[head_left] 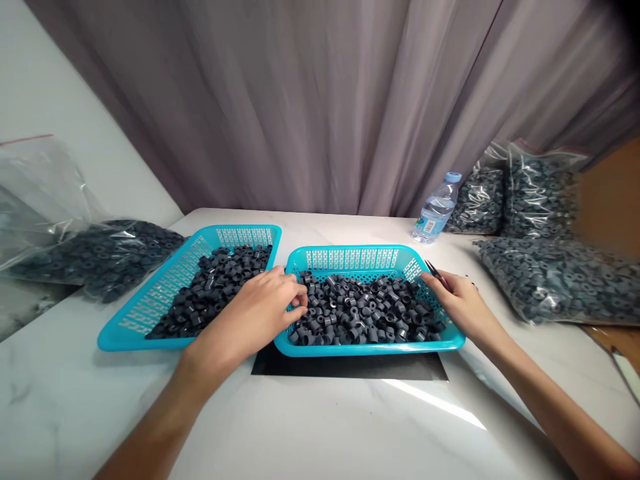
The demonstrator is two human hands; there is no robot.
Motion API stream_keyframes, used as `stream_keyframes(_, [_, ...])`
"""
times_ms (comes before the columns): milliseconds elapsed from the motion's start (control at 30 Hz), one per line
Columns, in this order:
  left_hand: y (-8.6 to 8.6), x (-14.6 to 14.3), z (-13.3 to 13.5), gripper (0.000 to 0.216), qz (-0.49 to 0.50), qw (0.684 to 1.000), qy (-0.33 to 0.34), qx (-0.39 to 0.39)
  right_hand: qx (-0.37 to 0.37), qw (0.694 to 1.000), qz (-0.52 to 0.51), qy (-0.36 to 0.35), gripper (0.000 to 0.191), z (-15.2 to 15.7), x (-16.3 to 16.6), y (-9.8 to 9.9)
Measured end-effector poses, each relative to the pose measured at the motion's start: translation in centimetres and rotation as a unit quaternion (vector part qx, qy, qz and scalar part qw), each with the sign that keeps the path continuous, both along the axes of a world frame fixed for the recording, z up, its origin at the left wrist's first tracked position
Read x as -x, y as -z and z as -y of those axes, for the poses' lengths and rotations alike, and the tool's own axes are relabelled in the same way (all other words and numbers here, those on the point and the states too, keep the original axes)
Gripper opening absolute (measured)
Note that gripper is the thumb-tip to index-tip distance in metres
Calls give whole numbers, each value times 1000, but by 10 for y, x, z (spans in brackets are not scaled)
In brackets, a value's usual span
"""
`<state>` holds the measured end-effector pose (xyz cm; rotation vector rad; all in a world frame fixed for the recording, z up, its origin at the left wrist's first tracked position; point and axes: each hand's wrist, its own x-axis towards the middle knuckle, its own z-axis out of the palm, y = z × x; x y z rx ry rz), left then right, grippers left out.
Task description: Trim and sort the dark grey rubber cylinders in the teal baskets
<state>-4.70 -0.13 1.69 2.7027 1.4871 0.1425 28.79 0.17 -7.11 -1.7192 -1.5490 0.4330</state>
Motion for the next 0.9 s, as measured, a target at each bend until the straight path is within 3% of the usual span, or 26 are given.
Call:
stream_keyframes(200, [8,4,-6,17,28,999,36,-5,-2,1000,-7,-1,54,2,1,-1])
stream_keyframes(400, [10,3,-12,14,50,998,24,-9,-8,1000,-4,-2,54,0,0,0])
stream_keyframes(533, [8,7,-17,13,68,997,13,18,1,1000,-1,1,53,0,0,1])
stream_keyframes(700, [7,9,-19,13,68,994,55,63,4,1000,3,-2,51,-1,-1,2])
stream_keyframes(900, [7,9,-19,19,79,994,44,66,3,1000,4,-8,50,-1,0,2])
